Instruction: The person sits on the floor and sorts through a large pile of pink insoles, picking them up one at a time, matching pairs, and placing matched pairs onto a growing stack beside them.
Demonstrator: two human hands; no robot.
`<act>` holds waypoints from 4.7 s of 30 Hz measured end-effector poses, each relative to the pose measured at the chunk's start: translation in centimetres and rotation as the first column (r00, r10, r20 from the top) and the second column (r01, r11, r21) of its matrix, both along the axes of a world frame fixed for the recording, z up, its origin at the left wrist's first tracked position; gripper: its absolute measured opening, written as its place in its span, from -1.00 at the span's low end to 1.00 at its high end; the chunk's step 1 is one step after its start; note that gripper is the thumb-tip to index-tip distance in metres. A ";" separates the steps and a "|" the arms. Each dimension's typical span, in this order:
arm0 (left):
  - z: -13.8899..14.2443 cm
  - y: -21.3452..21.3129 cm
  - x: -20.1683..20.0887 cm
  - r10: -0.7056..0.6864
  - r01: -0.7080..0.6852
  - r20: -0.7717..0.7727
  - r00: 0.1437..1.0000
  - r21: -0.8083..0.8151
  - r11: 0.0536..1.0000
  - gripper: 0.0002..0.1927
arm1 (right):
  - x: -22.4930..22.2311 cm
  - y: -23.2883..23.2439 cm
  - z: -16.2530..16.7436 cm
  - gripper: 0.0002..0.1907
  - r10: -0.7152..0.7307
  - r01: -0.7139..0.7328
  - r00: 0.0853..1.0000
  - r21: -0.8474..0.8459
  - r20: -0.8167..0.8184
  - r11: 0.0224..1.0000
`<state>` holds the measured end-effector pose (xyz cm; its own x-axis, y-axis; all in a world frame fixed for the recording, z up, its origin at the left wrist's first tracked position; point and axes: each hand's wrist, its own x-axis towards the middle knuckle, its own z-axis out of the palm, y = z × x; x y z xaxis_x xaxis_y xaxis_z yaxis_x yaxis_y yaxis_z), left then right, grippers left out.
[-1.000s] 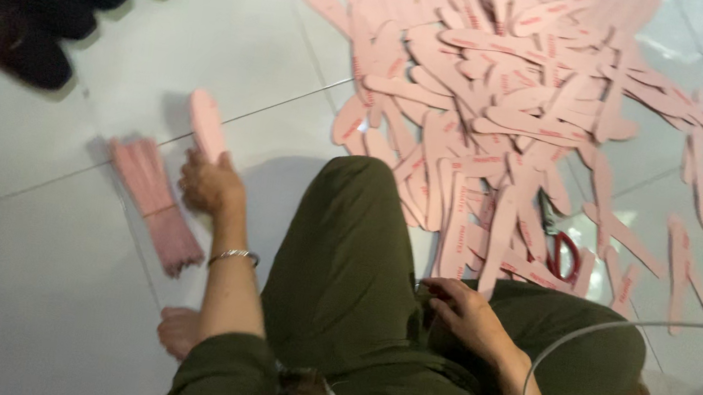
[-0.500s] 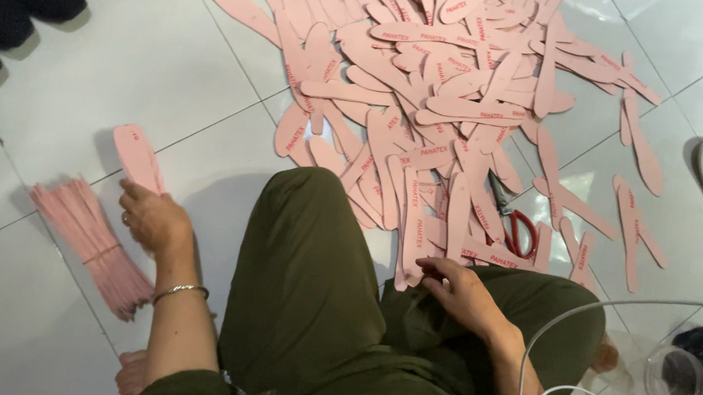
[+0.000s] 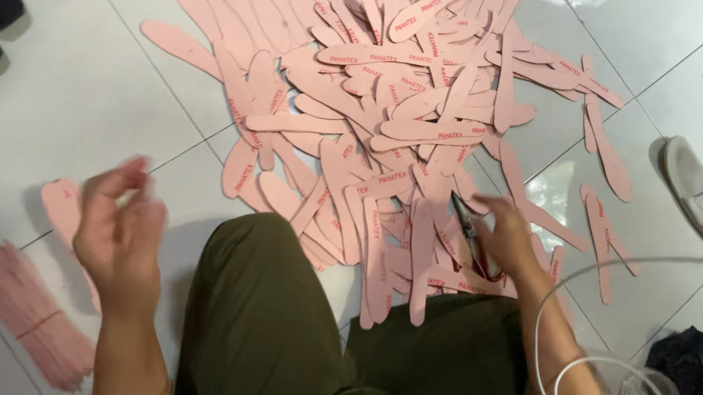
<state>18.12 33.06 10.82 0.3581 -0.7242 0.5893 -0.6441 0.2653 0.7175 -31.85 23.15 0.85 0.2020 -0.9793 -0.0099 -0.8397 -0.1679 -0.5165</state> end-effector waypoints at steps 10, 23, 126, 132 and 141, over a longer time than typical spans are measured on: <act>9.7 -9.4 -18.2 -0.944 0.834 -0.171 0.283 -0.443 0.330 -0.41 | -3.4 -19.8 -5.5 -0.57 -0.050 0.042 0.998 -0.259 -0.026 0.965; -2.7 -22.0 -22.9 -0.685 0.739 -0.298 0.665 0.127 0.662 -0.64 | 0.3 -34.9 -8.9 -0.25 -0.028 0.054 0.974 0.110 -0.226 0.992; -10.5 -1.1 -17.3 0.140 0.478 -0.990 0.021 0.133 0.868 -0.72 | 14.6 10.6 3.4 0.15 -0.442 0.500 0.866 0.384 -0.236 0.776; -11.0 -1.3 -17.1 0.158 0.471 -0.987 -0.013 0.134 0.872 -0.72 | 14.3 10.5 1.9 -0.14 -0.551 0.498 0.834 0.483 -0.039 0.720; -12.3 -1.8 -16.9 0.198 0.464 -0.977 0.074 0.210 0.861 -0.76 | 12.1 10.4 1.3 -0.33 -0.602 0.259 0.644 0.606 0.472 0.752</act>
